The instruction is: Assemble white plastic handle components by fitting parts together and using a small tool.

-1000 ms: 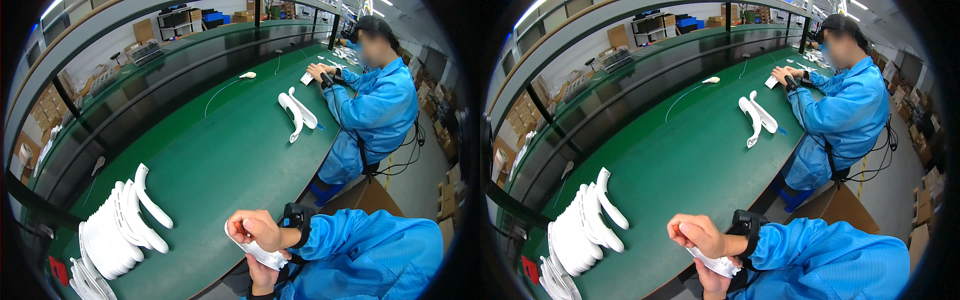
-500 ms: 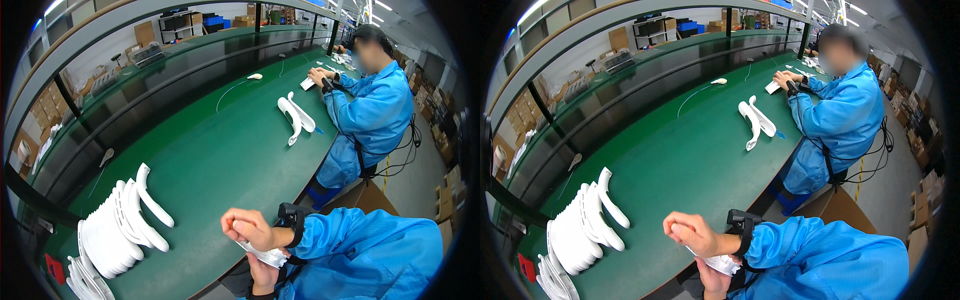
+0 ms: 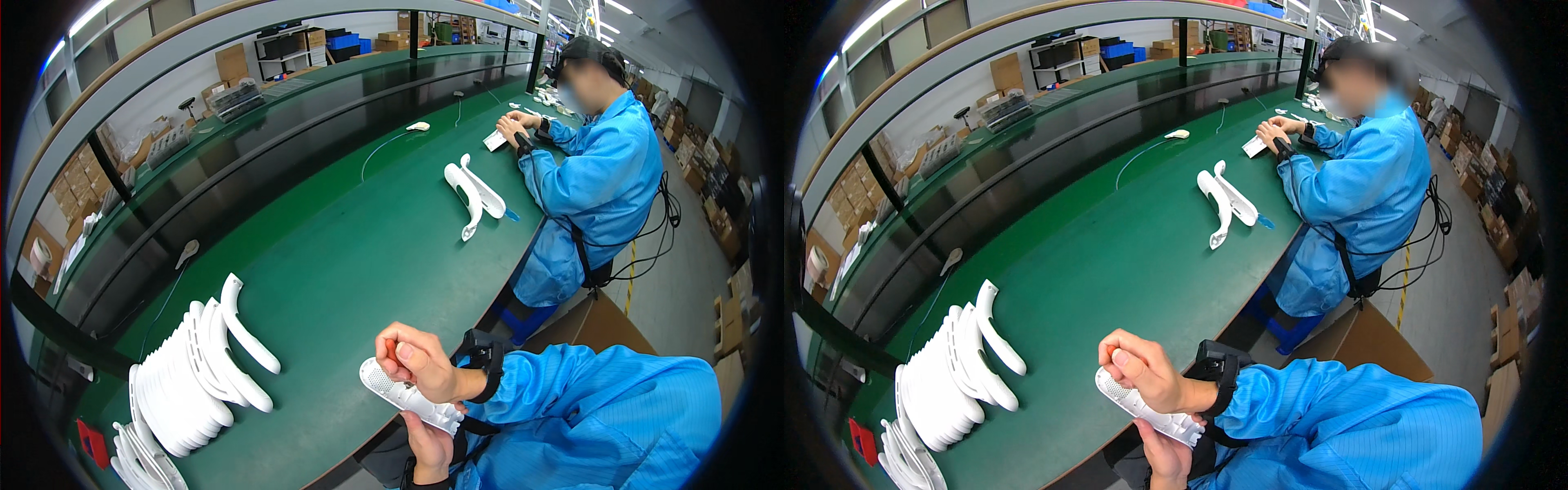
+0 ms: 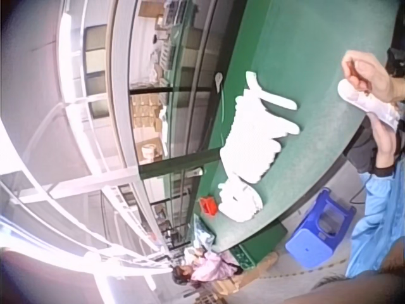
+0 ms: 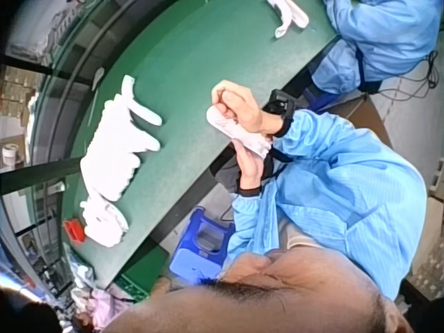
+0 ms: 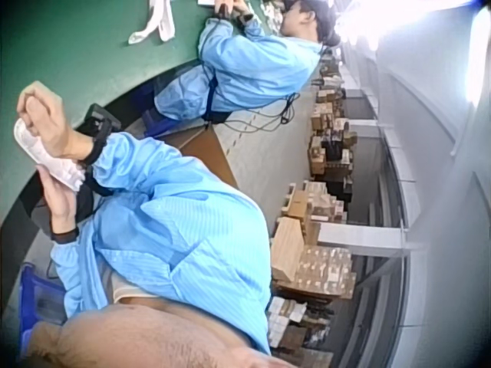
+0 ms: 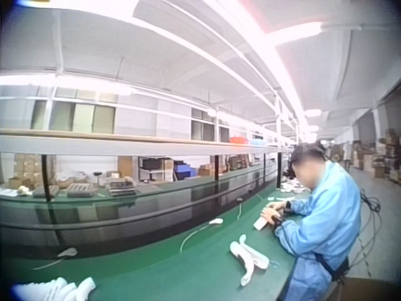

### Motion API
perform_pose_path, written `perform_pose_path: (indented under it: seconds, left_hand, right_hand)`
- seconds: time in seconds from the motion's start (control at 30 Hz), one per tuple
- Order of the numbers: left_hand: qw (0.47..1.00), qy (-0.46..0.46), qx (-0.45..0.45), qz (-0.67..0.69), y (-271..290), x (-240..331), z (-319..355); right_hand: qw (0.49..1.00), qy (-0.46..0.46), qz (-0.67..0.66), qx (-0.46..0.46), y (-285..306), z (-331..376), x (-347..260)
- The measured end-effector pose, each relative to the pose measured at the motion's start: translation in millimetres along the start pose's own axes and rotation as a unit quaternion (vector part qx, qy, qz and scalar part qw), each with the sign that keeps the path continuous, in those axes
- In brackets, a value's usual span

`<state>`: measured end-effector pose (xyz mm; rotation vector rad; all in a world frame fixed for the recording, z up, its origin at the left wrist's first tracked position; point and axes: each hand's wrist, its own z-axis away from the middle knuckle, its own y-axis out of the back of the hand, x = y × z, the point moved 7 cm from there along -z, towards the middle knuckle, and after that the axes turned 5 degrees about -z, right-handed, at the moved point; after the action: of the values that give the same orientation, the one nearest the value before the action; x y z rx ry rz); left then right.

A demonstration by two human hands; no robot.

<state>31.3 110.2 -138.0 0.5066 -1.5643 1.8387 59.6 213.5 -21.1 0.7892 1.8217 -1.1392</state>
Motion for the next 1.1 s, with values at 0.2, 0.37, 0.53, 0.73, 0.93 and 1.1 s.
perform_pose_path:
  seconds: [0.2, 0.37, 0.53, 0.73, 0.93, 1.1]
  left_hand:
    - [1.0, 0.002, 0.003, 0.004, 1.3, -0.7, -1.2]
    - [0.999, 0.017, 0.02, 0.04, 1.7, -2.8, -1.5]
    - [0.997, 0.023, 0.046, 0.052, -1.9, 1.9, 1.8]
    - [0.998, 0.023, 0.029, 0.05, 0.9, -1.3, 0.6]
    - [0.998, 0.027, 0.025, 0.044, 4.3, -4.2, -0.1]
    - [0.997, 0.031, 0.052, 0.043, 2.4, 2.4, 3.4]
  right_hand:
    - [1.0, 0.001, -0.016, 0.018, 2.6, -1.6, 3.8]
    - [1.0, 0.025, 0.013, 0.013, 1.3, 0.2, 3.1]
    - [0.996, 0.049, 0.066, 0.035, 2.3, 1.4, 3.7]
    - [0.996, 0.04, 0.057, 0.052, 3.2, -2.2, 7.9]
    - [0.994, 0.019, 0.091, 0.06, 5.8, -2.0, 13.5]
    - [0.986, 0.069, 0.149, 0.032, -1.5, 0.2, 8.7]
